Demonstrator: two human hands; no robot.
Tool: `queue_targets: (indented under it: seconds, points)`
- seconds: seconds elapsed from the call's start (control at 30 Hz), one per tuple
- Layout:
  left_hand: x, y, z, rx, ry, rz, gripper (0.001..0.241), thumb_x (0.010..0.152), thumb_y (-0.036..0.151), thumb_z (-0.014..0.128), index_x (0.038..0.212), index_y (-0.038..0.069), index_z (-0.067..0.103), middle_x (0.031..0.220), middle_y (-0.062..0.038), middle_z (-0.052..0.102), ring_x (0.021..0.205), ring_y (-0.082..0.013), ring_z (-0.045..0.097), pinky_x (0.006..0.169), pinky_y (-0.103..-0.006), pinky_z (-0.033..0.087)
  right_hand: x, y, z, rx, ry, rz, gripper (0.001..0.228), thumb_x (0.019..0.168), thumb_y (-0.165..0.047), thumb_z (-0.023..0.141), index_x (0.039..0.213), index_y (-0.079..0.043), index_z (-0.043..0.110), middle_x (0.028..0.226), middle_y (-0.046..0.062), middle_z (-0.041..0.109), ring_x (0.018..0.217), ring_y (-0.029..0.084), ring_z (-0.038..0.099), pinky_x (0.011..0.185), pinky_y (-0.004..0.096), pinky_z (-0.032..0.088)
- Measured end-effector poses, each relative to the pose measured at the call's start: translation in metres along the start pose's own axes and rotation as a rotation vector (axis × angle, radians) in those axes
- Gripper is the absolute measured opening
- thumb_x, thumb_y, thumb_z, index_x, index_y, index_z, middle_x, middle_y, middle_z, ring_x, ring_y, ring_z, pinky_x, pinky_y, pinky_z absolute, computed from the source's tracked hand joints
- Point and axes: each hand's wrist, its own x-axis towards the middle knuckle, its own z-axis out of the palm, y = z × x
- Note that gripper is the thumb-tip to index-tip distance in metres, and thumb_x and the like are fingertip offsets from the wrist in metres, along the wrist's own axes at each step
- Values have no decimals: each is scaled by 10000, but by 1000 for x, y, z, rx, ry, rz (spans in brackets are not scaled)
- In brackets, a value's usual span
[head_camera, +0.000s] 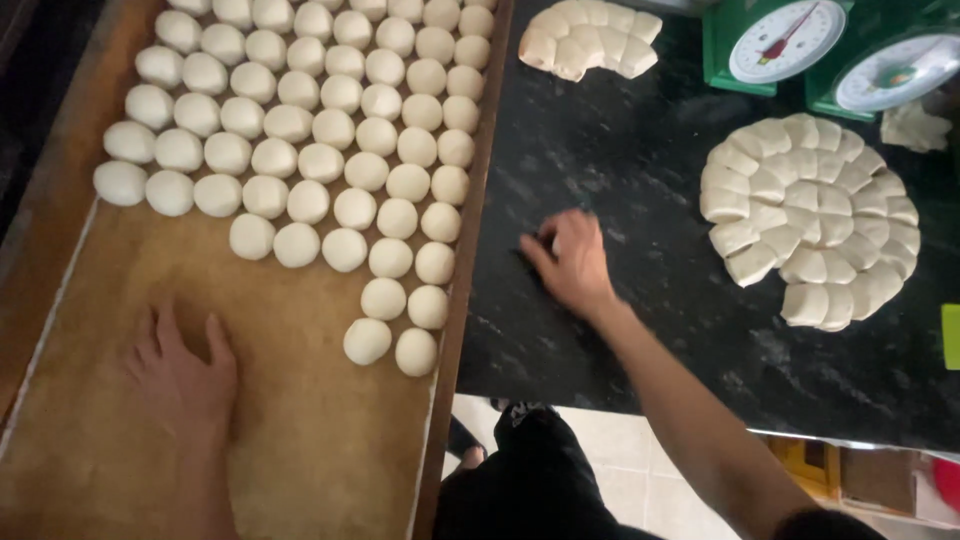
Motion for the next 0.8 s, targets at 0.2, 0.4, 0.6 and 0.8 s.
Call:
queue_targets:
  seconds: [0.2,0.4,0.6,0.8]
  points:
    - [-1,-5,7,-17,141,66,476,1067,216,738,1428,-87,669,1399,-346,641,1227,-553,571,1095,-669,390,-84,48,-45,-125,19,-115,159,938,-290,731,1007,-149,708,1010,63,708,965,287,662,920,475,467]
    - [-2,-7,14,-15,140,58,452,1049,231,745,1377,-71,666,1370,-306,658,1240,-488,593,1075,-622,410,29,31,1,-164,213,116,336,895,-373,870,888,-63,738,844,119,711,808,307,658,755,461,498]
    - [2,-8,10,-62,109,44,500,1042,207,724,1450,-66,630,1374,-315,649,1321,-495,553,1138,-647,332,-90,29,-20,18,-36,-75,122,900,-233,788,982,-170,723,1061,42,677,1118,259,616,1032,434,391]
    - [3,1,0,-39,75,26,465,1069,241,706,1413,-65,643,1394,-317,644,1283,-503,555,1121,-617,348,31,53,0,-250,185,215,214,926,-309,845,838,-136,755,850,51,718,872,272,640,868,444,446]
